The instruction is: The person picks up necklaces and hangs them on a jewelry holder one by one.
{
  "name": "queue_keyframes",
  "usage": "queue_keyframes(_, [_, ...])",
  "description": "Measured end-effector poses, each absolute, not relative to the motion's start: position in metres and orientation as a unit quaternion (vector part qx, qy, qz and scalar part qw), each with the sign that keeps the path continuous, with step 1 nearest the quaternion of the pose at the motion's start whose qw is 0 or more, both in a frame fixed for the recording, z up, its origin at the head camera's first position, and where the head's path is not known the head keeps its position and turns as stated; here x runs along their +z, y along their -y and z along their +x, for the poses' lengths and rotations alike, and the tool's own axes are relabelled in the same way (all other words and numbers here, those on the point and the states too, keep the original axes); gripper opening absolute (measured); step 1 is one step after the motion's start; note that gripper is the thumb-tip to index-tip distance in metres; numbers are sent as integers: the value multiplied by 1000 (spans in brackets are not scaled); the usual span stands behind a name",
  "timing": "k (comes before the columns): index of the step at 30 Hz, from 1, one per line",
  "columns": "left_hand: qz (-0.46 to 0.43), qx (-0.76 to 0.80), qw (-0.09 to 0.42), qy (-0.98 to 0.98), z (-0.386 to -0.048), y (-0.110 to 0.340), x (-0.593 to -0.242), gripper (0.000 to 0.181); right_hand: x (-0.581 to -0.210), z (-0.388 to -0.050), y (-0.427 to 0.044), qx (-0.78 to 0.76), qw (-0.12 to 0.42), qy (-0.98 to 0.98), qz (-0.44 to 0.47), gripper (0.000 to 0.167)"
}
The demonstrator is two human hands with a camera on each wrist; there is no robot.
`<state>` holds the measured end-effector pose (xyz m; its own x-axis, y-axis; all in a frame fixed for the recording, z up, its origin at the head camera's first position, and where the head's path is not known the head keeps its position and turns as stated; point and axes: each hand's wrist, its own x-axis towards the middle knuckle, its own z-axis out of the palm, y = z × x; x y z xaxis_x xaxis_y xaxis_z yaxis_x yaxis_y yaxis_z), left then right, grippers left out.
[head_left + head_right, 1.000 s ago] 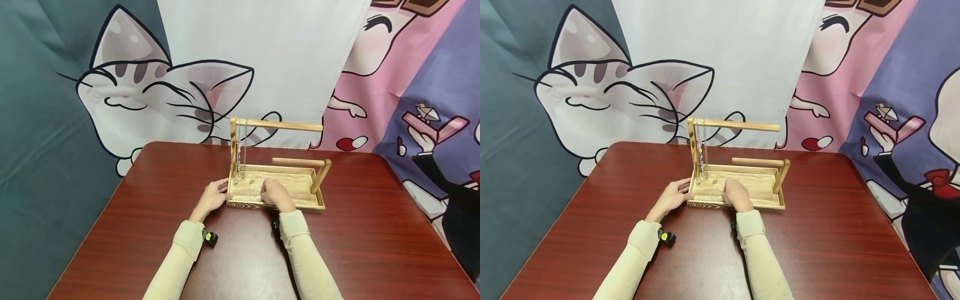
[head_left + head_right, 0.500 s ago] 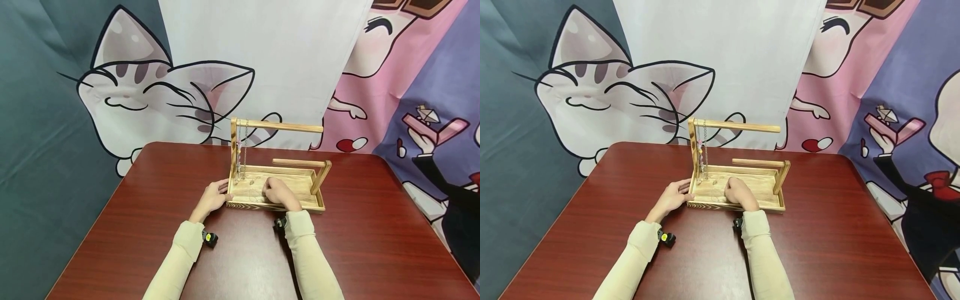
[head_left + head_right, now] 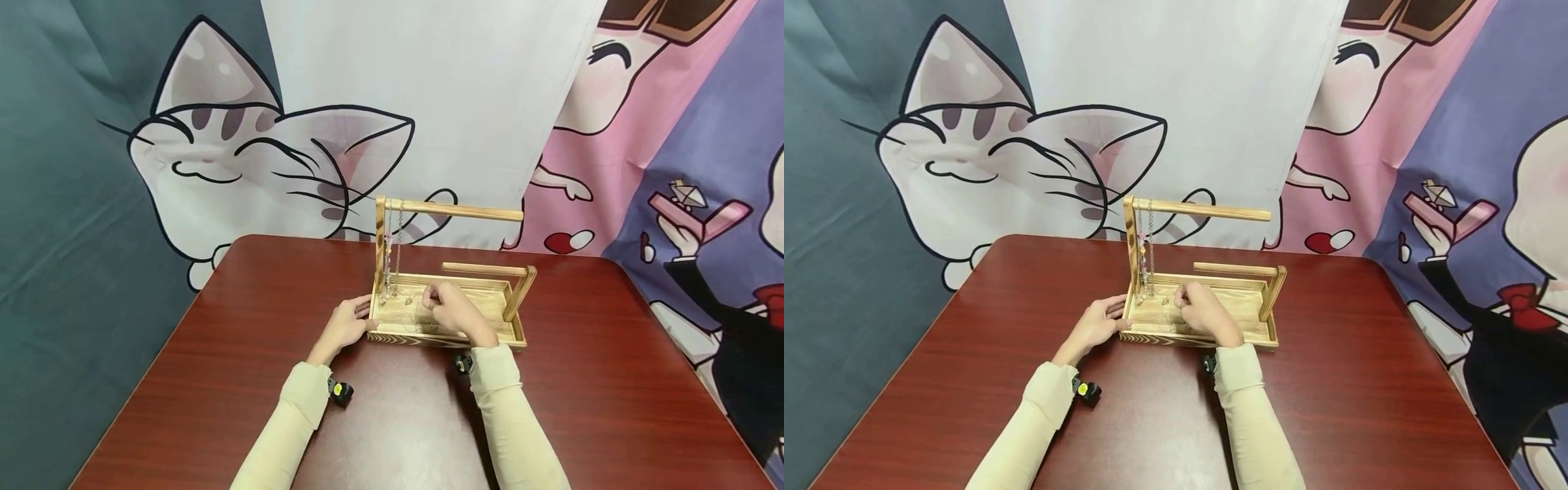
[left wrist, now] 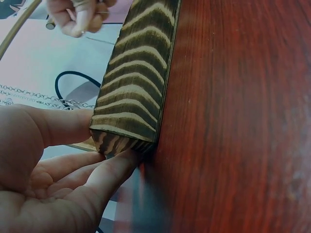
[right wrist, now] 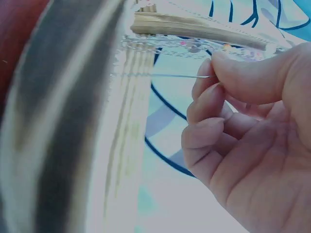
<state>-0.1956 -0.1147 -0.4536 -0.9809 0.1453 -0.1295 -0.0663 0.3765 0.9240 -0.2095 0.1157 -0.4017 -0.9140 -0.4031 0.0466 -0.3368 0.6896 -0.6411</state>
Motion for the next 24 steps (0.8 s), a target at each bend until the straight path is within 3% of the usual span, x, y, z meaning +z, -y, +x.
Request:
queue_keyframes(10, [27, 560, 86, -824, -196, 114, -452, 61, -379, -209, -111, -227, 36, -941, -247, 21])
queue_keyframes(15, [25, 556, 87, -826, -196, 114, -452, 61, -369, -206, -109, -159, 30, -957, -239, 31])
queue_keyframes(24, [26, 552, 88, -829, -195, 114, -453, 61, -354, -201, -109, -97, 7, -966, -238, 23])
